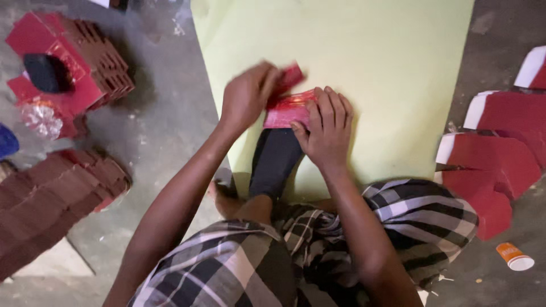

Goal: The person sits on the floor and repeatedly folds red and white paper packs by hand. They align edges, press folds, and stack finished units on the floor beside a light green work mat.

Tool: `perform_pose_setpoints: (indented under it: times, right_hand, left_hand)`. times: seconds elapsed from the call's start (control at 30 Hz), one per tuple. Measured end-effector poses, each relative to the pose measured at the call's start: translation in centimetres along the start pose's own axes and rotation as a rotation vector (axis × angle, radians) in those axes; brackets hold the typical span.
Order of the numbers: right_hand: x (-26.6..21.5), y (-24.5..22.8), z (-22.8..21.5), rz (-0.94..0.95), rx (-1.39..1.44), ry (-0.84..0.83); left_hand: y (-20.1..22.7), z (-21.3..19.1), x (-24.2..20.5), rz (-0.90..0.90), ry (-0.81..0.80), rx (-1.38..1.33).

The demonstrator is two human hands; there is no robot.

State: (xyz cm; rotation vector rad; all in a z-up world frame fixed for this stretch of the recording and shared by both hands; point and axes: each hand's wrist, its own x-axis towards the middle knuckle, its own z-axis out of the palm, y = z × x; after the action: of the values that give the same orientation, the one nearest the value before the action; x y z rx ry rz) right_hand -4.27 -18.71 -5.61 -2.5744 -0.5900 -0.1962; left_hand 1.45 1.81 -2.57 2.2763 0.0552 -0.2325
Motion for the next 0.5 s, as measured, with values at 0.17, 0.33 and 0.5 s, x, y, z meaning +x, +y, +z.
perform_pose_setpoints:
  times: [0.17,0.33,0.5]
  right_hand:
    - [-0.8,0.1,0.3,-0.036,-0.106,0.076]
    - [-0.5,0.1,0.5,-0.039,-0.034,0.046]
    - [-1.1,0.5,0.8,-0.036,-0.108,0.013]
  left_hand:
    - [0.3,0.5,-0.5,-0.081,-0.225,-0.062]
    - [0.1,-0.3,0.0,-0.242,-0.065,-0.153]
    - [0.8,0.3,-0.5,0.095,-0.180,0.043]
